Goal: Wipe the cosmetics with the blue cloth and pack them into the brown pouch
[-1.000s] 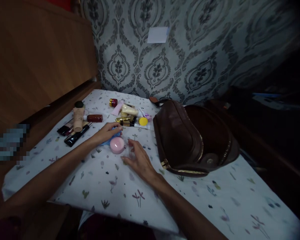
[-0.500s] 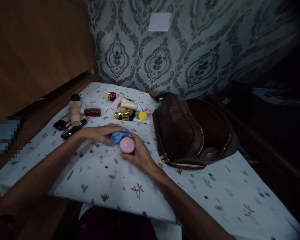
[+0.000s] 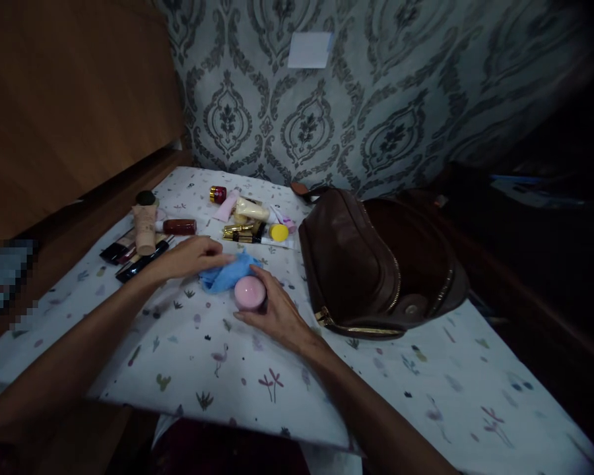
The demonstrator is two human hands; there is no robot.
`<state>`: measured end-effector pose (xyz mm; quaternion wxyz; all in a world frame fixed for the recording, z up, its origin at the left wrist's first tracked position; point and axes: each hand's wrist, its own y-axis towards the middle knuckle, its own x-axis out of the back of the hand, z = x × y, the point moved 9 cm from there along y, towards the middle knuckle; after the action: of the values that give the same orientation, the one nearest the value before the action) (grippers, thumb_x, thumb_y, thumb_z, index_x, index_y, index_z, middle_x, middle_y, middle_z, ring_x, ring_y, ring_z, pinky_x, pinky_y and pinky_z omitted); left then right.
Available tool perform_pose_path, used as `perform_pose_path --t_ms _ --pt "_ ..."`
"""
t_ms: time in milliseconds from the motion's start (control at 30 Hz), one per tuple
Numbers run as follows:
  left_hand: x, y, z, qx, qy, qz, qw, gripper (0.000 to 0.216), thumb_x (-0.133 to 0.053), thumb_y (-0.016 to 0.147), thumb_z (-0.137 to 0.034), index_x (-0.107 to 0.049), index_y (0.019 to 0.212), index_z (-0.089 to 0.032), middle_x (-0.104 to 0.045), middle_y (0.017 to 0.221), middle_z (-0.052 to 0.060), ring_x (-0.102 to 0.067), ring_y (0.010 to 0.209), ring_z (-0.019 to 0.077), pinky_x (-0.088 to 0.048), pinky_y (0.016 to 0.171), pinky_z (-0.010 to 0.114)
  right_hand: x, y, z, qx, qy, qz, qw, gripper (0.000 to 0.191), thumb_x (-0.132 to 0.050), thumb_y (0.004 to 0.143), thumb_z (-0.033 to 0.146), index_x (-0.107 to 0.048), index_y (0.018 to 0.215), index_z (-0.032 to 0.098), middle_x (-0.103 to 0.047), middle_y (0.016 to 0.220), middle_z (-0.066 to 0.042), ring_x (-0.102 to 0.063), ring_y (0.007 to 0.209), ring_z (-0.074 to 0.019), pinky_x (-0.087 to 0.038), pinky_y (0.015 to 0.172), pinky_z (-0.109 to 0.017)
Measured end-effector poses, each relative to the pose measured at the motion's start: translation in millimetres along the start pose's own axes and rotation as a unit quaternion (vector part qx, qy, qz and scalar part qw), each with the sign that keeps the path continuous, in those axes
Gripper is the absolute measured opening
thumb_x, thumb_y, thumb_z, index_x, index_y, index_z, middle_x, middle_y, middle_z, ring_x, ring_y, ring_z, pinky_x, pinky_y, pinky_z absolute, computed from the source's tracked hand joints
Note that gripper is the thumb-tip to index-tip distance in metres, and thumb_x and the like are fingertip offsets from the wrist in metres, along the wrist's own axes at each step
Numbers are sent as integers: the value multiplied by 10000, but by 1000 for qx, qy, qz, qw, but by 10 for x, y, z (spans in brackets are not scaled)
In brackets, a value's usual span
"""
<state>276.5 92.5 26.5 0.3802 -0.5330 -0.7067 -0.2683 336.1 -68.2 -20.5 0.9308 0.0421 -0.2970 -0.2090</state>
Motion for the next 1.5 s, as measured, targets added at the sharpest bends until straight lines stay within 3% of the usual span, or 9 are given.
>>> perform_pose_path --t_ms 100,300,433,567,800,933,1167,1367,1500 --pt "-109 1 -40 -13 -10 25 1000 307 -648 740 -484 -568 658 -198 -539 578 -28 -478 564 133 -294 513 258 -8 0 -1 -15 -8 4 1000 901 -798 723 390 -341 1484 235 -482 1433 -140 -455 1342 -308 -353 1127 -524" --pt "-70 40 86 30 -254 26 966 262 -637 700 -404 -512 830 -214 -593 640 -23 -523 555 127 -353 499 225 -15 4 1 -27 -30 11 999 853 -759 744 327 -343 1479 207 -492 1415 -149 -477 1317 -308 -365 1118 -523" --pt "-87 -8 -141 -47 -181 32 982 307 -605 779 -425 -613 1005 -217 -594 720 -14 -531 630 140 -388 550 234 -17 4 -16 -32 -26 11 999 874 -750 743 311 -315 1492 203 -473 1431 -154 -465 1328 -306 -364 1121 -514" --pt "-215 -39 -264 -76 -58 30 995 244 -629 780 -348 -663 993 -234 -595 746 -16 -535 682 152 -399 609 243 -11 7 -2 -24 -16 7 1000 903 -746 739 297 -277 1505 202 -466 1439 -155 -451 1342 -305 -352 1127 -511" --pt "66 0 -36 -31 -268 -38 962 432 -582 776 -284 -629 1194 -188 -539 746 -26 -449 553 92 -332 483 192 -10 1 12 -48 -17 17 999 901 -744 739 300 -283 1510 230 -481 1426 -142 -460 1329 -312 -355 1117 -521" --pt "-42 7 -18 -25 -239 29 970 391 -555 804 -284 -690 1149 -158 -572 691 -17 -412 490 80 -301 447 188 5 -16 25 -36 -7 10 999 903 -769 724 335 -317 1498 228 -491 1416 -145 -467 1320 -314 -364 1110 -522" --pt "-74 -67 -374 -118 -187 30 975 346 -551 861 -319 -670 1150 -171 -671 976 37 -578 762 143 -452 617 206 168 46 45 -5 89 -84 992 414 -497 947 445 -573 1279 208 -640 1256 -113 -590 1166 -247 -444 1020 -422" --pt "-222 -168 -650 -172 -213 93 957 297 -517 887 -266 -647 1137 -174 -685 1065 59 -634 987 207 -507 824 284 75 204 -44 -31 232 -75 969 230 -624 825 378 -685 936 186 -705 902 -28 -632 854 -197 -491 807 -324" --pt "-175 -108 -512 -139 -137 20 981 301 -486 866 -231 -641 1117 -166 -686 1024 40 -625 870 177 -494 747 265 100 216 -145 -76 299 -109 945 139 -684 738 328 -653 774 197 -631 758 11 -571 737 -158 -460 725 -285"
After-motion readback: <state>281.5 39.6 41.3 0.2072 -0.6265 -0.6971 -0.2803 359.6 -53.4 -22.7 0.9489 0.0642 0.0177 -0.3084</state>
